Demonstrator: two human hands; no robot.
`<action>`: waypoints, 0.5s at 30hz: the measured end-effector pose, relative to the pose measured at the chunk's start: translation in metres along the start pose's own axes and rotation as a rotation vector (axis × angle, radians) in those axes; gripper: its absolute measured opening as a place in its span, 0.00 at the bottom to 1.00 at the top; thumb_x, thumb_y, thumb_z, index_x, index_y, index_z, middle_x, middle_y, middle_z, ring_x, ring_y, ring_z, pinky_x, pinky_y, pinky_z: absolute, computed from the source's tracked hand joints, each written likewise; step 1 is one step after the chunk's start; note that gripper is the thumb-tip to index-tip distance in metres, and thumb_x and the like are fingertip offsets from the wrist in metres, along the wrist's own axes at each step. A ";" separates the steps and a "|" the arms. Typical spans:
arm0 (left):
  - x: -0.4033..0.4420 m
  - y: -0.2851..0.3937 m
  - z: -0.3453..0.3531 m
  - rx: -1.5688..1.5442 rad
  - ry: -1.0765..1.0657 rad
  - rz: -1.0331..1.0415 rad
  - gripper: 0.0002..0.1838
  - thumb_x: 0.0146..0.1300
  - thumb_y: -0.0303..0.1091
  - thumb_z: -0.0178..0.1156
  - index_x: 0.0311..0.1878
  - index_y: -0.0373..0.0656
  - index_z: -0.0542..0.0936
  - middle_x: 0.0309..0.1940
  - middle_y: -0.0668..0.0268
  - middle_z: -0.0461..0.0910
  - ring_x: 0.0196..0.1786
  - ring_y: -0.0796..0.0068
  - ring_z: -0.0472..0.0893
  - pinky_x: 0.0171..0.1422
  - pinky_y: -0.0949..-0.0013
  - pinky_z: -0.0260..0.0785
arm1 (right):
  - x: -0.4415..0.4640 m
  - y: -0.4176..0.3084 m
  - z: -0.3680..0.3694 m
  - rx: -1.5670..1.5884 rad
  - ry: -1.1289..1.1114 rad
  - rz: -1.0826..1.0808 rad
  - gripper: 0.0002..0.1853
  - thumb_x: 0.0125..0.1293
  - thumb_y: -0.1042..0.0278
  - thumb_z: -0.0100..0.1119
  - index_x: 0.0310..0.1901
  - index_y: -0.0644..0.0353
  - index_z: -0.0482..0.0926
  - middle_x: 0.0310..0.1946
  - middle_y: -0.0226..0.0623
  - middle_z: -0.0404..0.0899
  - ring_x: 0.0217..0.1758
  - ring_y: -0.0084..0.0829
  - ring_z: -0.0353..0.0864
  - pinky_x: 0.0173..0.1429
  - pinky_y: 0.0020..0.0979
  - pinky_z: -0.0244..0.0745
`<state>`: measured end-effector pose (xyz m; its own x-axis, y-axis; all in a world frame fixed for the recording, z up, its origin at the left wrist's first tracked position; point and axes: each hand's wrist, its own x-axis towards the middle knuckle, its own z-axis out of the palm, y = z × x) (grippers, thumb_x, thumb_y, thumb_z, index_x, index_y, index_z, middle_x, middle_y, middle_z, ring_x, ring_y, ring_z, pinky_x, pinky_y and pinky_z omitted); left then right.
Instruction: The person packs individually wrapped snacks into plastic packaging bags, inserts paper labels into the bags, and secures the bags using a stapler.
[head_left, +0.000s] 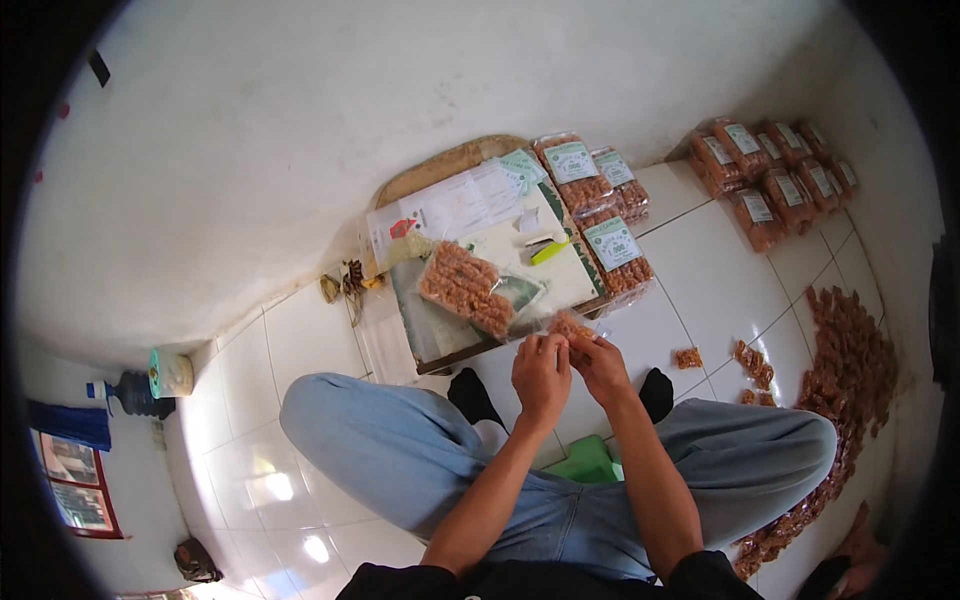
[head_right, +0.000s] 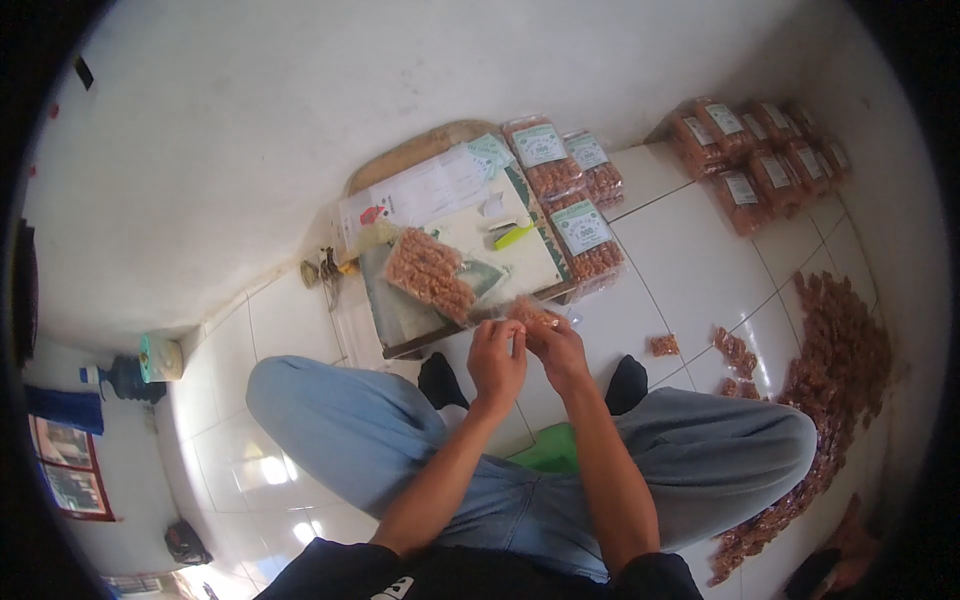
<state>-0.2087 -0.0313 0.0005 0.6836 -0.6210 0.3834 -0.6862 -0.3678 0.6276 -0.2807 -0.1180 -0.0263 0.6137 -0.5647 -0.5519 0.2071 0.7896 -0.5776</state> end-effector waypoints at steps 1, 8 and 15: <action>0.000 0.000 -0.001 -0.011 0.013 -0.001 0.06 0.58 0.29 0.65 0.37 0.47 0.79 0.32 0.65 0.74 0.38 0.61 0.77 0.41 0.59 0.70 | 0.005 0.006 0.000 -0.022 0.038 -0.033 0.16 0.63 0.75 0.60 0.52 0.67 0.76 0.44 0.39 0.81 0.42 0.27 0.82 0.44 0.29 0.78; 0.001 -0.001 -0.002 -0.086 0.060 0.030 0.05 0.58 0.30 0.65 0.37 0.47 0.81 0.31 0.67 0.76 0.36 0.65 0.79 0.40 0.62 0.70 | 0.062 0.058 -0.024 -0.565 -0.127 -0.582 0.23 0.66 0.79 0.57 0.63 0.68 0.70 0.52 0.39 0.80 0.50 0.29 0.81 0.53 0.28 0.77; 0.001 0.000 -0.004 -0.065 0.027 0.007 0.04 0.58 0.29 0.65 0.36 0.47 0.80 0.32 0.68 0.77 0.36 0.62 0.78 0.42 0.61 0.71 | 0.042 0.021 0.001 -1.286 -0.182 -0.697 0.28 0.63 0.77 0.54 0.67 0.65 0.68 0.55 0.48 0.79 0.49 0.35 0.83 0.50 0.31 0.78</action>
<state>-0.2077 -0.0294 0.0034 0.6858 -0.6040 0.4060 -0.6741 -0.3169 0.6672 -0.2498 -0.1244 -0.0607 0.7815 -0.6187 0.0807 -0.2505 -0.4295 -0.8676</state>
